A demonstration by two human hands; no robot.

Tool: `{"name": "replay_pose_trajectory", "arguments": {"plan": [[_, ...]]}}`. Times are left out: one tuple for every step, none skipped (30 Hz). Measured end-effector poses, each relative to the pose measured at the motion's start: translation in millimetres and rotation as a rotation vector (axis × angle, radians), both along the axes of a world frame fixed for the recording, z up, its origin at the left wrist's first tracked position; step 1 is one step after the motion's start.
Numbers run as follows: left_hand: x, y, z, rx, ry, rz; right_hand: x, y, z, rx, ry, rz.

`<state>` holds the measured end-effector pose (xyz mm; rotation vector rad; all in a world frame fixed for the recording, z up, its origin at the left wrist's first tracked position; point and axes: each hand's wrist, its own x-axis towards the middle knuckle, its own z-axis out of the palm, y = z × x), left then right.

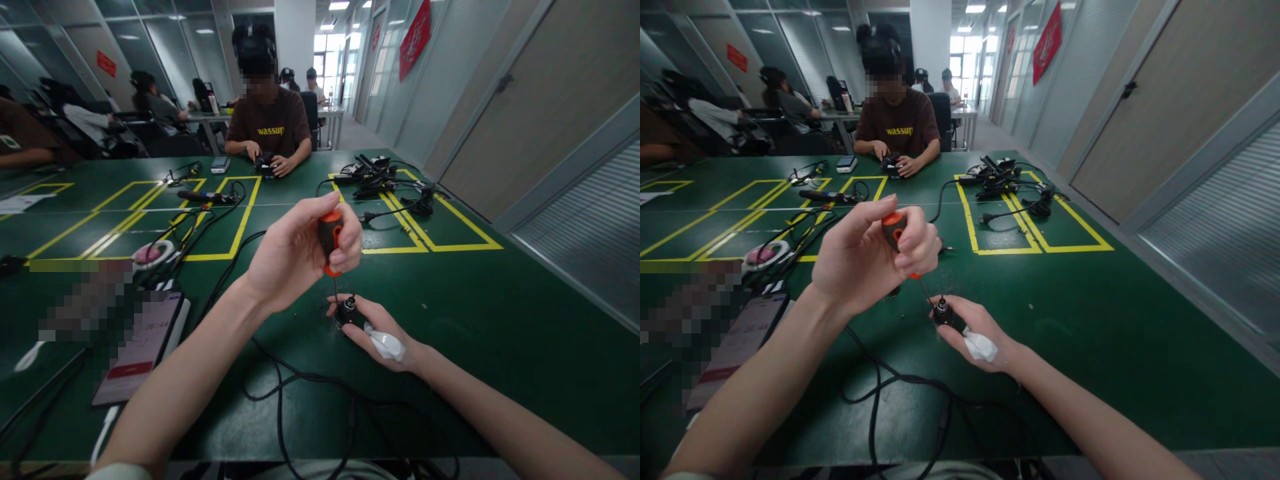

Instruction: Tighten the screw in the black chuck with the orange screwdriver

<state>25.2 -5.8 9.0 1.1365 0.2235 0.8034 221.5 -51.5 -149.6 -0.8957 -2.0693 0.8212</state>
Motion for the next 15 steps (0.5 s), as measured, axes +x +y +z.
{"name": "replay_pose_trajectory", "arguments": {"plan": [[0.1,-0.2,-0.4,-0.008,-0.001,-0.001,-0.1,-0.1,0.1,0.003,0.0,-0.001],[0.1,-0.6,-0.9,-0.016,-0.003,-0.003,-0.4,-0.3,0.4,0.005,0.001,-0.001],[0.1,-1.0,-1.5,-0.022,-0.006,-0.007,-0.6,-0.3,0.8,0.005,0.002,0.0],[0.1,-1.4,-2.2,-0.023,-0.01,-0.007,-1.0,-0.4,1.2,0.005,0.004,0.001],[0.0,-1.8,-2.8,-0.016,-0.01,-0.005,-1.3,-0.4,1.6,0.003,0.007,0.001],[-0.1,-2.1,-3.3,-0.006,-0.008,-0.001,-1.5,-0.4,2.0,0.0,0.009,0.0],[-0.2,-2.3,-3.7,0.005,-0.006,0.003,-1.6,-0.3,2.1,-0.003,0.011,-0.001],[-0.3,-2.3,-3.7,0.014,-0.004,0.008,-1.7,-0.2,2.2,-0.006,0.011,-0.003],[-0.5,-2.2,-3.5,0.018,-0.004,0.011,-1.6,-0.1,2.0,-0.009,0.01,-0.003],[-0.7,-2.0,-3.1,0.019,-0.002,0.011,-1.4,0.0,1.8,-0.011,0.009,-0.002],[-0.9,-1.7,-2.4,0.017,0.001,0.008,-1.1,0.1,1.5,-0.012,0.008,-0.001],[-1.2,-1.4,-1.8,0.017,0.007,0.0,-0.9,0.2,1.2,-0.014,0.007,0.0],[-1.5,-1.0,-1.1,0.018,0.013,-0.009,-0.7,0.3,1.0,-0.015,0.006,-0.001],[-1.8,-0.8,-0.6,0.017,0.019,-0.017,-0.5,0.3,0.9,-0.016,0.006,-0.002],[-2.0,-0.6,-0.3,0.014,0.021,-0.024,-0.4,0.2,0.9,-0.018,0.007,-0.005]]}}
